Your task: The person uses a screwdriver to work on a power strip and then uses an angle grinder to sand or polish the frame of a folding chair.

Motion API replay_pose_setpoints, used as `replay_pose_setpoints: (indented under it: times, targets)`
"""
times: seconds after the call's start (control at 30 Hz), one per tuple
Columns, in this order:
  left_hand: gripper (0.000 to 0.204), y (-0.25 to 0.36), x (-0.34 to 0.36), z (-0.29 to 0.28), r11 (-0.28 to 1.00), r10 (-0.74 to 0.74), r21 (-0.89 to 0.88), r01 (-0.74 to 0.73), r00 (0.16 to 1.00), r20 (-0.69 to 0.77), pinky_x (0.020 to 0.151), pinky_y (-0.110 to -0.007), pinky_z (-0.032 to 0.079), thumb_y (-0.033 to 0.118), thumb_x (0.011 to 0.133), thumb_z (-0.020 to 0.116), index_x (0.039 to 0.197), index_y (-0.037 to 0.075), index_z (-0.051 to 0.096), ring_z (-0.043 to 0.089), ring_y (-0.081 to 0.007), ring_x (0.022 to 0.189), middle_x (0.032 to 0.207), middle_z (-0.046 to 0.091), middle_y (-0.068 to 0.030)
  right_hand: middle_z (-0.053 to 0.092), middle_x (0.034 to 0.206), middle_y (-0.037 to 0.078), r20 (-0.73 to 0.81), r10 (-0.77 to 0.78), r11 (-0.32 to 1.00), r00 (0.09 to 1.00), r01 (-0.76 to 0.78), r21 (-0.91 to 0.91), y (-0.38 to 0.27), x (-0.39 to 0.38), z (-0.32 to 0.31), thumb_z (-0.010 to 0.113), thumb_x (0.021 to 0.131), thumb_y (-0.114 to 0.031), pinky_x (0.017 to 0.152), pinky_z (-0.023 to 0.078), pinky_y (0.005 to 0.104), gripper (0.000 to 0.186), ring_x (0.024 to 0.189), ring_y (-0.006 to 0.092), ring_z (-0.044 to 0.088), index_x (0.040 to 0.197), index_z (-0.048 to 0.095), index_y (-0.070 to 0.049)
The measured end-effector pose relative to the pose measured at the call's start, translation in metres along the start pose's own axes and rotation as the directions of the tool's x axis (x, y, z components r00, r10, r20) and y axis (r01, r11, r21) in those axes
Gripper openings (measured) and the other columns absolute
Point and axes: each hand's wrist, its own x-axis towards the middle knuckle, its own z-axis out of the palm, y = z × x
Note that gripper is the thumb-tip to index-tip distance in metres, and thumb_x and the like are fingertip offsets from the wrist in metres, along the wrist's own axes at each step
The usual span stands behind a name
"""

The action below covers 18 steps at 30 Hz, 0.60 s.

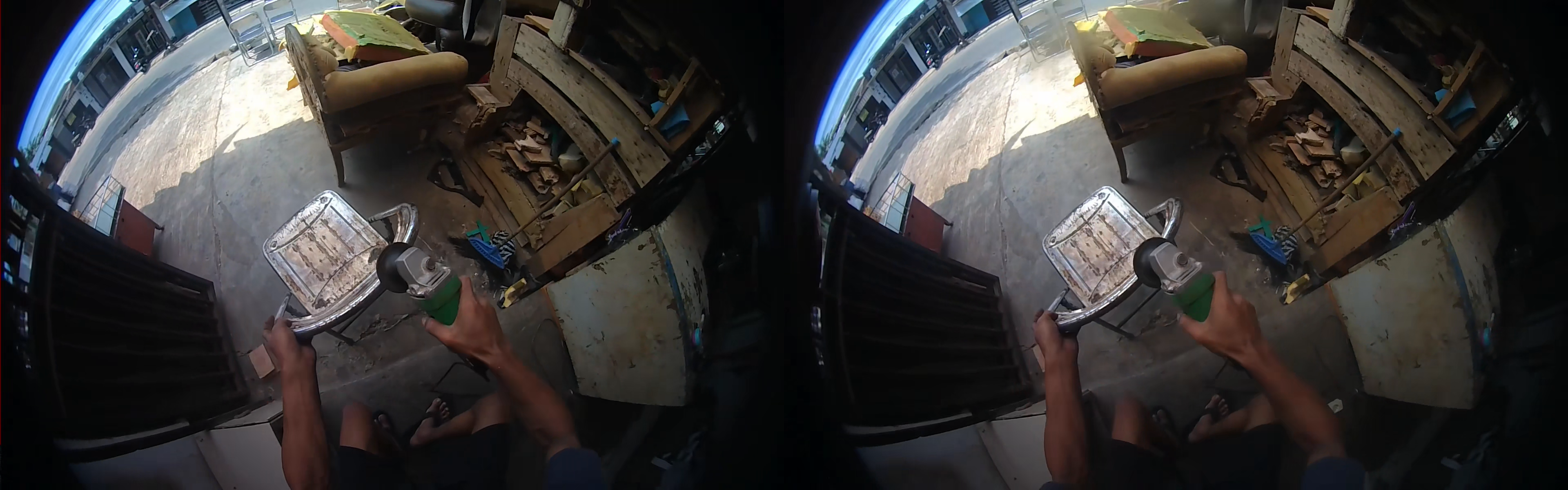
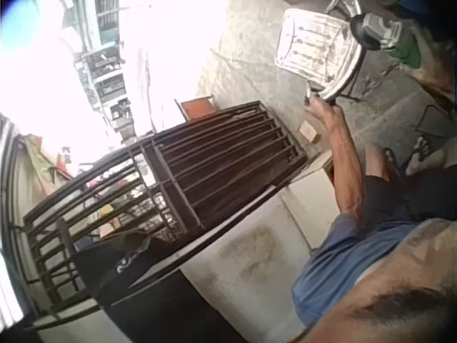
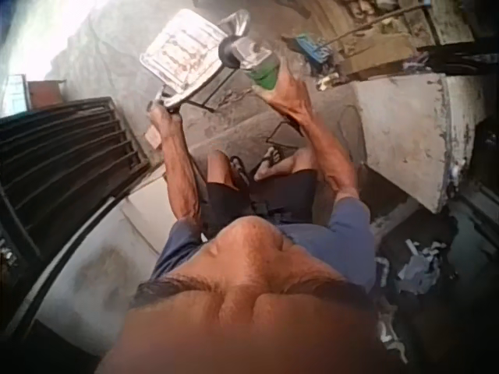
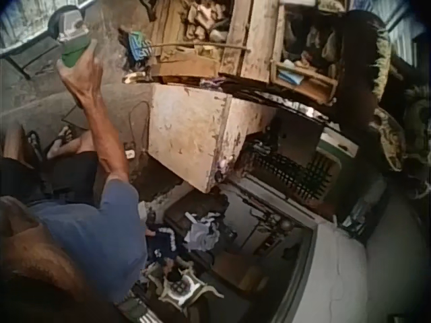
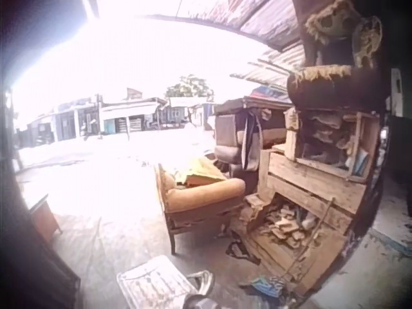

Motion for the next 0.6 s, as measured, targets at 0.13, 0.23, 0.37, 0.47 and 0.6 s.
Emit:
replay_pose_setpoints:
  times: [0.13,0.23,0.37,0.47,0.6]
  targets:
    - [0.054,-0.024,0.002,0.003,0.994,0.003,0.108,0.011,0.992,-0.125,0.089,-0.041,0.05,-0.002,0.088,0.046,0.141,0.004,0.039,0.057,-0.0243,0.101,0.119,0.053,-0.015,0.068,0.091,0.03,0.148,0.097,0.979,0.984,-0.068,-0.19,-0.023,0.011,-0.029,0.08,0.074,-0.037,0.079,0.053,0.0565,0.071,0.088,0.0508,0.067,0.121,0.042,0.001]
    - [0.05,-0.032,-0.01,-0.003,0.939,0.037,0.344,-0.023,0.999,-0.033,0.095,-0.033,0.044,-0.006,0.086,0.046,0.136,-0.001,0.047,0.054,-0.0209,0.104,0.125,0.052,-0.0144,0.067,0.092,0.033,0.151,0.19,0.957,0.97,-0.148,-0.251,-0.021,0.051,-0.064,0.077,0.074,-0.034,0.08,0.053,0.0567,0.07,0.089,0.0523,0.066,0.121,0.042,0.004]
    - [0.053,-0.029,-0.005,-0.02,0.9,0.132,0.417,-0.131,0.991,0.025,0.097,-0.033,0.044,-0.005,0.085,0.047,0.138,-0.002,0.047,0.055,-0.0219,0.108,0.122,0.054,-0.0133,0.067,0.093,0.034,0.24,0.256,0.936,0.936,-0.177,-0.305,-0.04,0.08,-0.081,0.073,0.076,-0.033,0.081,0.053,0.0563,0.065,0.089,0.0533,0.065,0.118,0.041,0.005]
    - [0.053,-0.029,-0.009,-0.026,0.92,0.139,0.362,-0.152,0.988,0.062,0.096,-0.033,0.045,-0.004,0.084,0.047,0.137,-0.003,0.047,0.056,-0.0217,0.107,0.121,0.055,-0.013,0.067,0.092,0.033,0.341,0.214,0.945,0.915,-0.106,-0.309,-0.045,0.069,-0.088,0.077,0.073,-0.033,0.081,0.053,0.0549,0.069,0.088,0.0523,0.066,0.119,0.041,0.004]
    - [0.054,-0.017,-0.022,-0.019,0.92,0.119,0.372,-0.128,0.992,0.047,0.097,-0.033,0.046,-0.002,0.084,0.051,0.137,-0.003,0.046,0.057,-0.0214,0.108,0.122,0.055,-0.0134,0.067,0.089,0.033,0.454,0.219,0.919,0.864,-0.026,-0.393,-0.042,0.094,-0.097,0.077,0.073,-0.032,0.08,0.052,0.0559,0.067,0.087,0.0528,0.066,0.118,0.041,0.003]
